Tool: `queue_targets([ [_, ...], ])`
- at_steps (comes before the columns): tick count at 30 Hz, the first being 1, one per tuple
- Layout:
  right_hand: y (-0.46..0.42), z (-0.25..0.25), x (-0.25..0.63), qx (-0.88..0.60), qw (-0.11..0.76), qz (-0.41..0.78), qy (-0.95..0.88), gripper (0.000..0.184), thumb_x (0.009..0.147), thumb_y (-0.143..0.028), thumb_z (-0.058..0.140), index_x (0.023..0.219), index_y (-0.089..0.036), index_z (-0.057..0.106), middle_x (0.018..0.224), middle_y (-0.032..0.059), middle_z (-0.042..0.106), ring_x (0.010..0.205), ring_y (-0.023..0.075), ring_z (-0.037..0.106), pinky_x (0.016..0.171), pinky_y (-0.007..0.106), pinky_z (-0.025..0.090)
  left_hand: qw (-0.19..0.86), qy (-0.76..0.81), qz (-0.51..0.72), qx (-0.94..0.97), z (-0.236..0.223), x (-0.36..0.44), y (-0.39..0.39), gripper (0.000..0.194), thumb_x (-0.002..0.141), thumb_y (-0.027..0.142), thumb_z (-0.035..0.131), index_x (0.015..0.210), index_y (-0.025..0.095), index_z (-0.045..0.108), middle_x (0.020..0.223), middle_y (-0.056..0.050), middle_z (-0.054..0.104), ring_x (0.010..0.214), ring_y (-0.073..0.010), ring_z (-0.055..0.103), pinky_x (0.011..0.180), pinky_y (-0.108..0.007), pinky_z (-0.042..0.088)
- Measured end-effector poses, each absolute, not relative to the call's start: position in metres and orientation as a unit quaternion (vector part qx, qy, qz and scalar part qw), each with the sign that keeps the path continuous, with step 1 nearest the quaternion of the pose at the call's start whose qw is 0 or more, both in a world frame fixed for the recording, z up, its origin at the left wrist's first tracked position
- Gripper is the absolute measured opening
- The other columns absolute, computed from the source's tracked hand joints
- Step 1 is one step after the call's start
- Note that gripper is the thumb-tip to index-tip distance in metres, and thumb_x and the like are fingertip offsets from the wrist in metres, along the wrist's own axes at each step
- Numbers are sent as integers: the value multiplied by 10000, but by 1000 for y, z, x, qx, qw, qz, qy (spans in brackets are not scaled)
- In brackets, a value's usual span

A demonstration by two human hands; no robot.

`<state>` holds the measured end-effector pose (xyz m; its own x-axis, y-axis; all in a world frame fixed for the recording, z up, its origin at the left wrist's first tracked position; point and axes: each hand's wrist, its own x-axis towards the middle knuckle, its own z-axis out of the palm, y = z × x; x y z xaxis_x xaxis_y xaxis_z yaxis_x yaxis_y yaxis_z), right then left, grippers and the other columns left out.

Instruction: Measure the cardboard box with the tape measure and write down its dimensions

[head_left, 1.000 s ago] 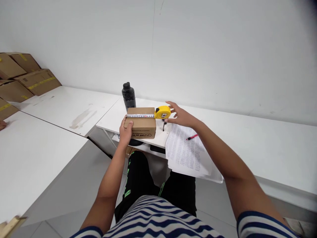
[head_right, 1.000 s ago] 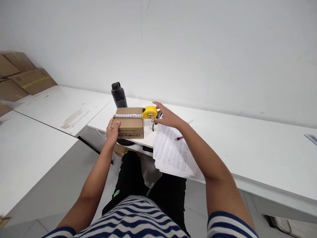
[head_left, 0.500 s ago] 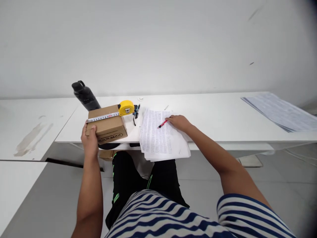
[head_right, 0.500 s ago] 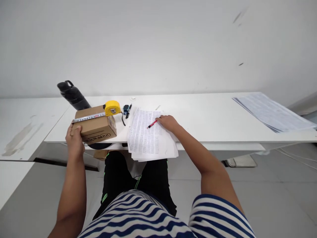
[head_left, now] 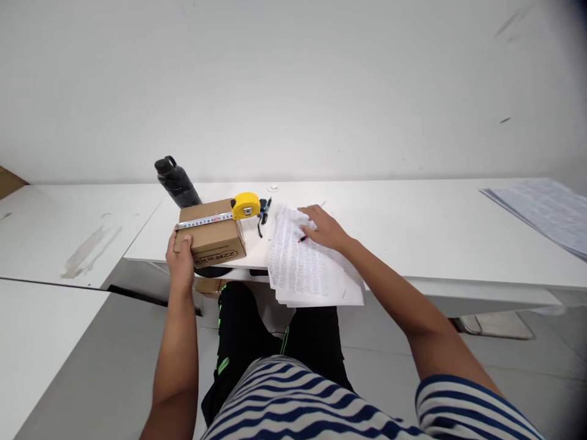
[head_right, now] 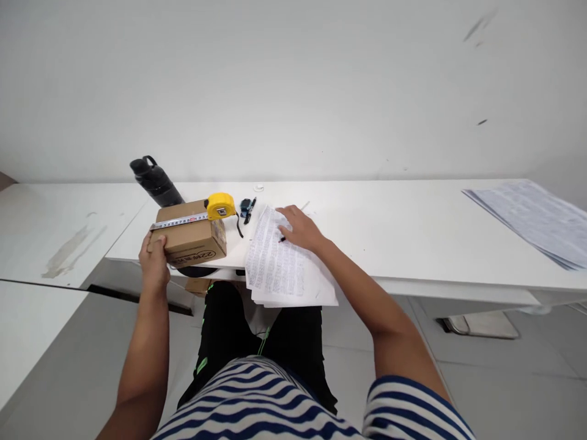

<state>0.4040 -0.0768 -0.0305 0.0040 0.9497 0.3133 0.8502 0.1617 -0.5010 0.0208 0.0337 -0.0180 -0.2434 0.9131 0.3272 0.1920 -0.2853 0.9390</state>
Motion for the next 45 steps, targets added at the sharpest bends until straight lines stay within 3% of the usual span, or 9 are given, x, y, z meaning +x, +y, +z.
queue_targets([
  [5, -24, 15, 323, -494, 471, 219, -697, 862, 831, -541, 655, 1530, -327, 198, 1557, 133, 333, 1292, 307, 480, 934, 443, 497, 310, 509, 578, 558, -20, 15, 31, 564, 847, 400, 634, 1371, 202, 560, 1393, -84, 592, 1286, -231, 547, 1127, -334, 387],
  [15, 0, 26, 263, -437, 562, 225, -665, 548, 817, -482, 689, 1248, -228, 466, 1194, 84, 585, 1047, 236, 578, 937, 403, 464, 346, 503, 583, 537, -11, 13, 17, 1014, 820, 410, 703, 1572, 283, 35, 1539, -187, 391, 1377, -263, 462, 1129, -439, 372],
  [21, -36, 20, 263, -421, 646, 272, -576, 702, 792, -622, 683, 1326, -271, 392, 1238, 78, 558, 1074, 221, 587, 932, 379, 509, 88, 425, 644, 630, 4, 46, -32, 855, 794, 502, 720, 1492, 221, 314, 1524, -170, 382, 1452, -289, 332, 1212, -473, 221],
  [25, -93, 9, 257, -417, 609, 268, -619, 811, 863, -726, 491, 1489, -264, 261, 1448, 125, 469, 1320, 257, 481, 1102, 420, 414, 323, 296, 608, 662, -2, 98, -73, 783, 797, 700, 600, 1386, 202, 474, 1339, -169, 575, 1265, -292, 561, 1027, -400, 479],
  [30, -120, -9, 323, -540, 420, 190, -704, 728, 948, -705, 129, 1459, -292, 443, 1592, 59, 348, 1470, 261, 303, 1181, 444, 287, 477, 314, 525, 631, -20, 151, -74, 614, 851, 718, 488, 987, 147, 668, 936, -110, 713, 855, -229, 693, 766, -340, 568],
  [34, -96, -34, 414, -784, 148, 65, -600, 529, 1037, -380, 270, 1524, -186, 349, 1303, 201, 617, 1120, 302, 628, 933, 449, 446, 501, 285, 381, 723, -35, 190, -50, 517, 830, 632, 603, 1020, 153, 649, 961, -87, 701, 875, -211, 673, 775, -328, 554],
  [37, -76, -46, 451, -784, 50, 42, -618, 448, 978, -249, 442, 1423, -231, 497, 1174, 163, 682, 930, 267, 670, 797, 367, 435, 544, 250, 266, 756, -49, 220, -38, 508, 857, 618, 573, 1049, 153, 640, 1001, -93, 699, 907, -216, 669, 792, -339, 544],
  [41, -74, -45, 462, -783, 91, 5, -616, 346, 987, -227, 418, 1289, -179, 579, 1082, 150, 702, 897, 229, 641, 751, 327, 390, 582, 269, 214, 737, -63, 242, -35, 529, 873, 621, 542, 1074, 139, 625, 1026, -108, 698, 909, -221, 674, 785, -347, 534],
  [45, -106, -44, 458, -781, 359, 6, -512, 459, 1021, -486, 302, 984, -181, 643, 834, 59, 669, 742, 181, 580, 680, 295, 392, 574, 281, 225, 736, -66, 247, -32, 546, 880, 641, 515, 1064, 141, 633, 1022, -107, 692, 893, -216, 663, 767, -339, 514],
])
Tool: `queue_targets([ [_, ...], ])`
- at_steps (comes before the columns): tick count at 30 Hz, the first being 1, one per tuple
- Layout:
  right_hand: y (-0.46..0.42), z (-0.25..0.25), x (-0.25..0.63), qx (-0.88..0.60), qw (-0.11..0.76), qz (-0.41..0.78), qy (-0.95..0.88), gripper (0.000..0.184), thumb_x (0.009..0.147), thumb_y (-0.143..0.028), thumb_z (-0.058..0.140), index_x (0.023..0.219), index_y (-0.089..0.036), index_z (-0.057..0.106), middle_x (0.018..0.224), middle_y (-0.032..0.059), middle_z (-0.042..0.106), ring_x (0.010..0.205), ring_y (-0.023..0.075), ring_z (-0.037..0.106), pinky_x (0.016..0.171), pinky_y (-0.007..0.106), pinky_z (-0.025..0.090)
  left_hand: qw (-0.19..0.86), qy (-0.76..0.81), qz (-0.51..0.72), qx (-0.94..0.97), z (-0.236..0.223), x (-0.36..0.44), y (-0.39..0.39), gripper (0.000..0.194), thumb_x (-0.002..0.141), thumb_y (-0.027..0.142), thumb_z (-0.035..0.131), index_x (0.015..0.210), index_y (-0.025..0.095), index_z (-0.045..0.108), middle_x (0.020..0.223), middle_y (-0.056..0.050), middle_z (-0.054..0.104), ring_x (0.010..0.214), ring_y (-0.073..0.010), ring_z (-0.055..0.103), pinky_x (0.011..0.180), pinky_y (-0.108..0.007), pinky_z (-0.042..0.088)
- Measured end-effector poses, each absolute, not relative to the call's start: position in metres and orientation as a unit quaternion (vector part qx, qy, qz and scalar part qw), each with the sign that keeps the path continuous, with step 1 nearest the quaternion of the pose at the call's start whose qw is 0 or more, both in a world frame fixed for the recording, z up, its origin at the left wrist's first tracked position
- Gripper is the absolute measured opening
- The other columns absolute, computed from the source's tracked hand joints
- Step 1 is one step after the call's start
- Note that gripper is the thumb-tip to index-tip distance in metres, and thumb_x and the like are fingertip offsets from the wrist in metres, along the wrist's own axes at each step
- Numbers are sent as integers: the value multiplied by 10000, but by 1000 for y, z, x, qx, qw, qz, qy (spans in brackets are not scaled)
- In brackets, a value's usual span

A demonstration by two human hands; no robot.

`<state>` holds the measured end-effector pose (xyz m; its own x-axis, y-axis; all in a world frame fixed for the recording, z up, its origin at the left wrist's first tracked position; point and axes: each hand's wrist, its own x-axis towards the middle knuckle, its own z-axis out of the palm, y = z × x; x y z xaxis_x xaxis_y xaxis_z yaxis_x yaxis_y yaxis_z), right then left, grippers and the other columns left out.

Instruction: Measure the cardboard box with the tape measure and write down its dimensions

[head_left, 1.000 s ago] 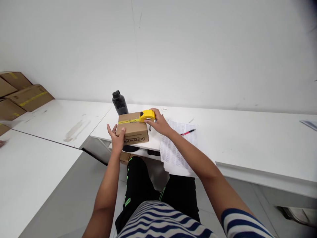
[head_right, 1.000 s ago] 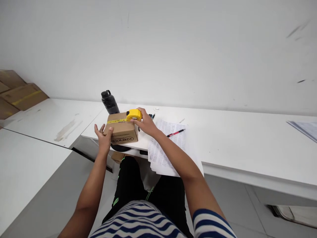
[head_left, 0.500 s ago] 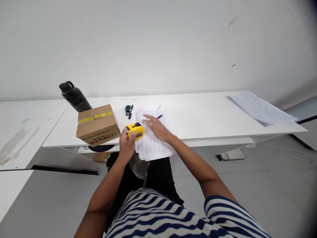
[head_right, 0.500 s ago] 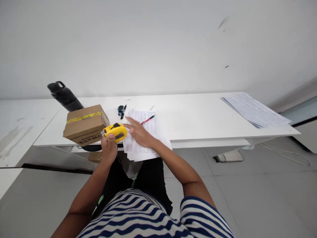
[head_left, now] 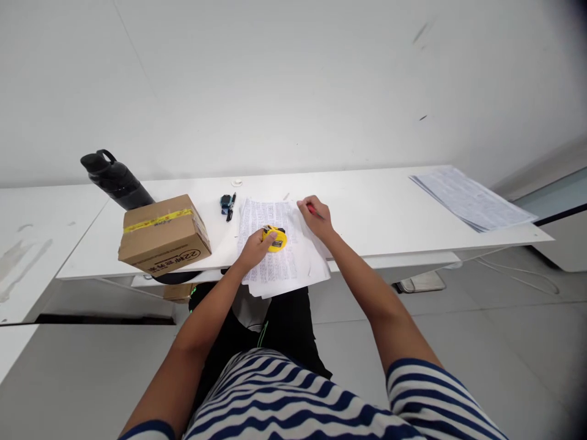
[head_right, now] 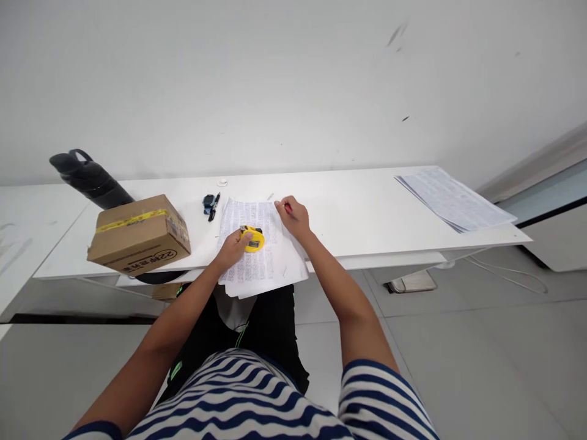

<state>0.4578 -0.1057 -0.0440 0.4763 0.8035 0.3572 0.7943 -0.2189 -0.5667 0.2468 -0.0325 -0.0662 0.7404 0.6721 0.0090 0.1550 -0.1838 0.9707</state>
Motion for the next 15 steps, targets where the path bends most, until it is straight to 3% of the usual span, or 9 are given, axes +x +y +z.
queue_targets([
  [2, -123, -50, 450, -721, 487, 97, -483, 530, 982, -601, 318, 822, -202, 629, 700, 8, 591, 672, 160, 531, 653, 284, 393, 565, 292, 223, 739, -65, 250, -30, 547, 873, 649, 519, 1038, 142, 640, 989, -99, 691, 866, -211, 655, 752, -335, 505],
  [4, -135, -59, 441, -671, 529, 201, -479, 557, 965, -630, 306, 818, -206, 636, 622, -19, 519, 621, 153, 492, 626, 285, 386, 551, 299, 225, 746, -64, 254, -27, 542, 870, 649, 522, 1016, 141, 642, 957, -92, 687, 852, -208, 647, 747, -331, 497],
  [7, -142, -70, 430, -666, 550, 255, -434, 530, 947, -604, 346, 769, -202, 641, 596, -22, 491, 619, 156, 486, 633, 293, 393, 547, 298, 221, 750, -63, 257, -25, 537, 879, 643, 509, 1028, 143, 636, 968, -90, 681, 854, -204, 641, 739, -321, 491],
  [10, -143, -74, 427, -701, 552, 231, -390, 490, 900, -579, 461, 609, -205, 585, 586, -12, 492, 636, 161, 488, 661, 307, 404, 562, 294, 213, 743, -62, 256, -25, 541, 882, 640, 507, 1066, 145, 628, 1010, -94, 678, 878, -206, 640, 741, -318, 494],
  [15, -143, -73, 428, -711, 540, 223, -391, 432, 851, -520, 560, 552, -217, 487, 565, -26, 476, 603, 150, 452, 621, 309, 377, 569, 296, 210, 738, -63, 256, -25, 534, 877, 624, 528, 1087, 144, 629, 1040, -97, 680, 913, -216, 645, 781, -333, 502],
])
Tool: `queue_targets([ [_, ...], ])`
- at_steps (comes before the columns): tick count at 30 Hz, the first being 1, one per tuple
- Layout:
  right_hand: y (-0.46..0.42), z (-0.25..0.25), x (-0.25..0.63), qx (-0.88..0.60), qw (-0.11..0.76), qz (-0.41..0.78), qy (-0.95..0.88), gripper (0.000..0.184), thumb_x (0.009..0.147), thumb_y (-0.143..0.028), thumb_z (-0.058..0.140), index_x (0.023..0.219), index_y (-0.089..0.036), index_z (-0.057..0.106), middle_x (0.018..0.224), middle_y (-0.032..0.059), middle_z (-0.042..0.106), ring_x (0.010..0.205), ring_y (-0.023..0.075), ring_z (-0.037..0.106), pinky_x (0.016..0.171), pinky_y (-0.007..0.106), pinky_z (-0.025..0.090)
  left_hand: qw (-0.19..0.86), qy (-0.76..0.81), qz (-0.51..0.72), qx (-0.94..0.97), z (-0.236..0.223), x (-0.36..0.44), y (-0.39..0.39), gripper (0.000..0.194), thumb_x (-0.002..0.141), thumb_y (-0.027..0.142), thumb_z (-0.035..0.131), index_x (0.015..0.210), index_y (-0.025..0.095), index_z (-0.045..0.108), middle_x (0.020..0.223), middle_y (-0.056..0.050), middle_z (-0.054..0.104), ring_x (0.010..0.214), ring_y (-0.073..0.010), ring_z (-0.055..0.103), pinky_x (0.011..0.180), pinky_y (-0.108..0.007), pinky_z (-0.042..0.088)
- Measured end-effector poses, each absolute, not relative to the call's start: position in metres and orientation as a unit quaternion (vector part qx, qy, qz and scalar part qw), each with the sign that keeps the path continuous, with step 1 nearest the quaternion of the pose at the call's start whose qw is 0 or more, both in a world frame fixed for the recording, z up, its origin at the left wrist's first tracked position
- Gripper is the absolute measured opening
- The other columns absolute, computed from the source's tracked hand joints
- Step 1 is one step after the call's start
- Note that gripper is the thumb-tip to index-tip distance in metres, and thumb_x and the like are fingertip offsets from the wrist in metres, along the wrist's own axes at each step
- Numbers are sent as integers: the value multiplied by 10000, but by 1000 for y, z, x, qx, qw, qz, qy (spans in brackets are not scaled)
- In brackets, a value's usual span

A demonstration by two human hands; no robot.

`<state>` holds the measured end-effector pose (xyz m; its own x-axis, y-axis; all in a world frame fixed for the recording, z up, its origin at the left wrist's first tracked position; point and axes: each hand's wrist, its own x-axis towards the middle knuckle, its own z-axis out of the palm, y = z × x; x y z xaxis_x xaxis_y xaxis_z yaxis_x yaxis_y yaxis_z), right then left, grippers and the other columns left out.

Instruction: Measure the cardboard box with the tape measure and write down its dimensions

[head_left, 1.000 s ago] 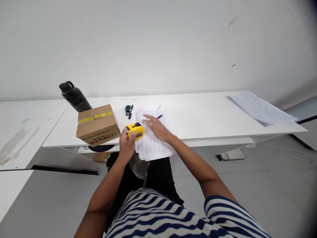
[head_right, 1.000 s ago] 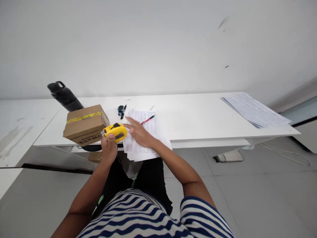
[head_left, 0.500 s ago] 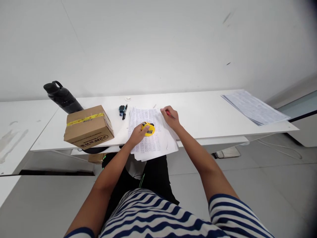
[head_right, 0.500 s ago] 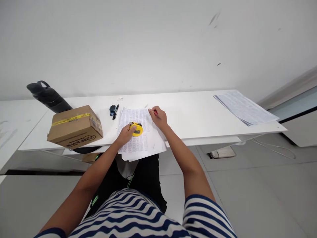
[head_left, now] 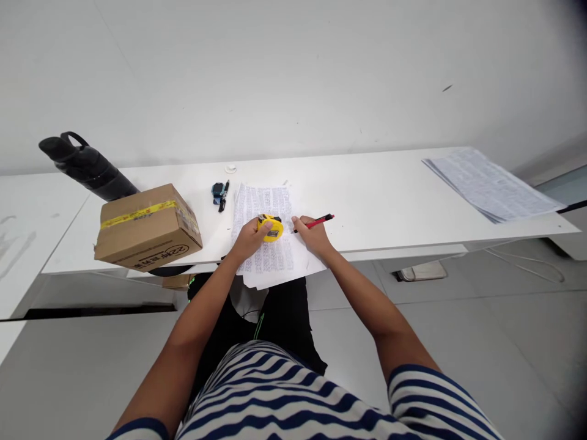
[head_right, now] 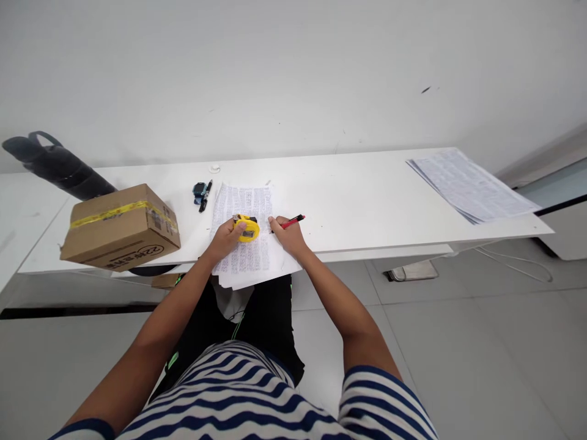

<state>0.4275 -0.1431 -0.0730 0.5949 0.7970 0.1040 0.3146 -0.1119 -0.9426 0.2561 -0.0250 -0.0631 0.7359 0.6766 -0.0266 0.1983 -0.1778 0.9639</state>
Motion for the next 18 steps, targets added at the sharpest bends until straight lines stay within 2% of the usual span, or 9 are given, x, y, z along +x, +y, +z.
queue_targets([
  [5, -144, -73, 427, -718, 518, 230, -403, 399, 844, -462, 559, 544, -225, 446, 549, -30, 453, 582, 148, 430, 585, 307, 342, 571, 292, 216, 736, -64, 257, -25, 527, 871, 627, 533, 1074, 150, 628, 1017, -86, 677, 913, -214, 637, 776, -327, 500],
  [13, -144, -74, 428, -715, 520, 244, -399, 378, 828, -465, 544, 549, -226, 457, 568, -20, 492, 612, 154, 460, 622, 310, 370, 572, 288, 215, 737, -65, 256, -26, 494, 881, 605, 532, 1056, 154, 632, 996, -86, 672, 889, -208, 632, 764, -327, 492],
  [18, -144, -74, 427, -717, 530, 222, -394, 397, 831, -452, 538, 539, -231, 386, 548, -37, 415, 584, 138, 410, 596, 303, 334, 573, 283, 215, 738, -66, 256, -26, 501, 880, 610, 535, 1058, 152, 627, 1014, -92, 675, 899, -208, 635, 770, -329, 499],
])
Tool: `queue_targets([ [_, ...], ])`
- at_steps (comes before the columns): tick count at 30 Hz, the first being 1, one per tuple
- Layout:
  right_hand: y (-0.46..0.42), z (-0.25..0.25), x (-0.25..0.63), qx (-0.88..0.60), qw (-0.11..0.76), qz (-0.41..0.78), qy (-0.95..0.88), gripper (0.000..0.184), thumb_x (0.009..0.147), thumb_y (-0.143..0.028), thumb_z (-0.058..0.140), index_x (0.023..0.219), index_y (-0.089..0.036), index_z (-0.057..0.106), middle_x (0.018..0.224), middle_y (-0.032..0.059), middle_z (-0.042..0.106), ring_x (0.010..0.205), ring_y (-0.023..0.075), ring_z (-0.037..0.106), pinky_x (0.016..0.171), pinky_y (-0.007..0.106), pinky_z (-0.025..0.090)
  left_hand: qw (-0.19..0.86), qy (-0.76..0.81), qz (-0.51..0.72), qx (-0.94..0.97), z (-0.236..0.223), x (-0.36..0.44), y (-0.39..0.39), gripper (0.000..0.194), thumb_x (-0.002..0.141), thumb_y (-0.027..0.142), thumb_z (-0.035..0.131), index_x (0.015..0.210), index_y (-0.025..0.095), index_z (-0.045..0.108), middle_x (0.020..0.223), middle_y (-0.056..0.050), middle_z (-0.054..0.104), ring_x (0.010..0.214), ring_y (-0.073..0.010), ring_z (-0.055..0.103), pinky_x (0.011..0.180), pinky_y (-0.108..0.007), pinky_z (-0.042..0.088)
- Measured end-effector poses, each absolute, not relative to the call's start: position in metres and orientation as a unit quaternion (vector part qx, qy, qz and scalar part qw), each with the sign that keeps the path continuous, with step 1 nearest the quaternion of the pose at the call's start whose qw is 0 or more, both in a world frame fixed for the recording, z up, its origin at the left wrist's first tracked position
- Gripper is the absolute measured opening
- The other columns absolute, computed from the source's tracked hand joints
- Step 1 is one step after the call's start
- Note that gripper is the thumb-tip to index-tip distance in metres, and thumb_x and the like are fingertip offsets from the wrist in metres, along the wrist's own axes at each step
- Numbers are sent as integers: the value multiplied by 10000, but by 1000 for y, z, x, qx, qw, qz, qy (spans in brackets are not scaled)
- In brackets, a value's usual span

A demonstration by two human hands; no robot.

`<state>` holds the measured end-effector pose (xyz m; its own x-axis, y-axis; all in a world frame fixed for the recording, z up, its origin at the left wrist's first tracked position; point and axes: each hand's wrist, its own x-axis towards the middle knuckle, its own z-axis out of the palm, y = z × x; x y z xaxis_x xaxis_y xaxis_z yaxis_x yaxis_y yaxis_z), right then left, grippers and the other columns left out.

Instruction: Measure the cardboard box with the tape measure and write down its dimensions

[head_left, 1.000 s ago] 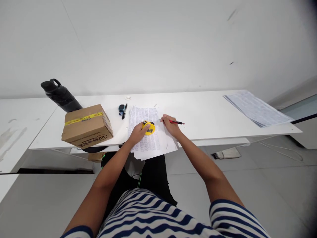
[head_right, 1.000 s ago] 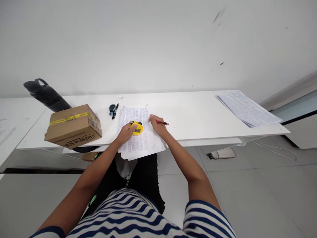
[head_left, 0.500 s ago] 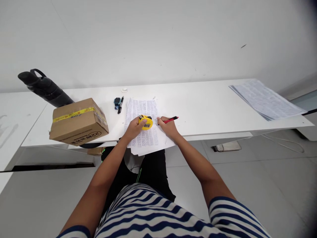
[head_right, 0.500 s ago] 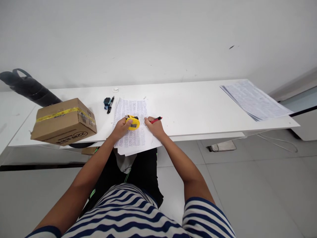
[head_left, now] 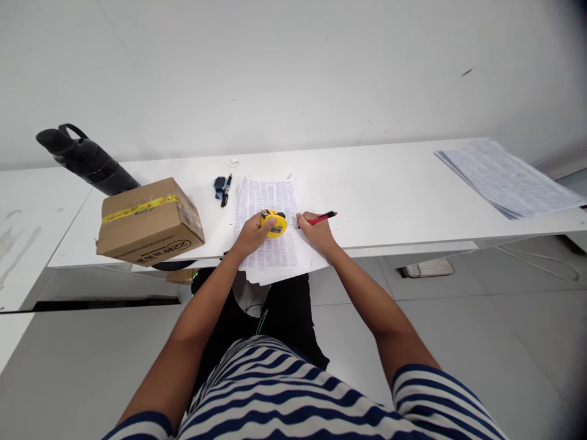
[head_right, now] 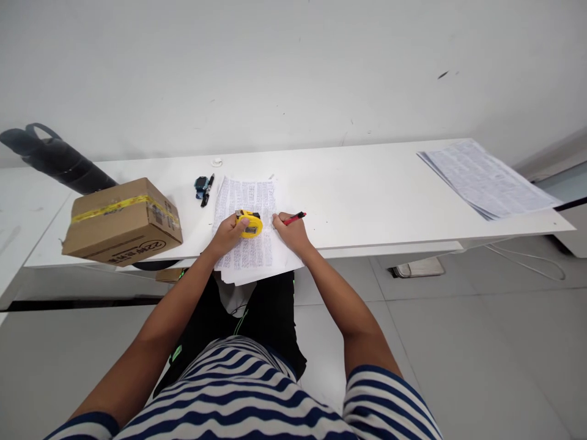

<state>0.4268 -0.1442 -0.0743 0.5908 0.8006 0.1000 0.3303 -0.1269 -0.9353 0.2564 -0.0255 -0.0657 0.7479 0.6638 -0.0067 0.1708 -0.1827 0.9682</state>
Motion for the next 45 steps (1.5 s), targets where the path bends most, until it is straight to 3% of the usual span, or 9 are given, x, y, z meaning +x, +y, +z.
queue_targets([
  [7, -145, -74, 427, -722, 522, 230, -392, 391, 825, -487, 548, 554, -227, 439, 549, -25, 448, 598, 148, 426, 594, 304, 360, 565, 294, 203, 744, -63, 256, -27, 497, 880, 612, 533, 1050, 155, 629, 989, -83, 674, 853, -195, 631, 720, -309, 491],
  [28, -148, -71, 424, -722, 543, 221, -367, 368, 839, -392, 544, 531, -222, 438, 530, -50, 339, 558, 128, 341, 585, 312, 308, 581, 283, 213, 733, -67, 257, -25, 498, 882, 611, 536, 1049, 156, 650, 986, -90, 691, 884, -206, 647, 762, -328, 499],
  [45, -148, -71, 425, -724, 538, 229, -366, 353, 837, -383, 548, 538, -211, 474, 522, -58, 334, 557, 119, 336, 580, 293, 313, 583, 286, 205, 733, -63, 256, -27, 500, 878, 621, 532, 1054, 165, 637, 995, -77, 684, 869, -196, 638, 723, -303, 486],
])
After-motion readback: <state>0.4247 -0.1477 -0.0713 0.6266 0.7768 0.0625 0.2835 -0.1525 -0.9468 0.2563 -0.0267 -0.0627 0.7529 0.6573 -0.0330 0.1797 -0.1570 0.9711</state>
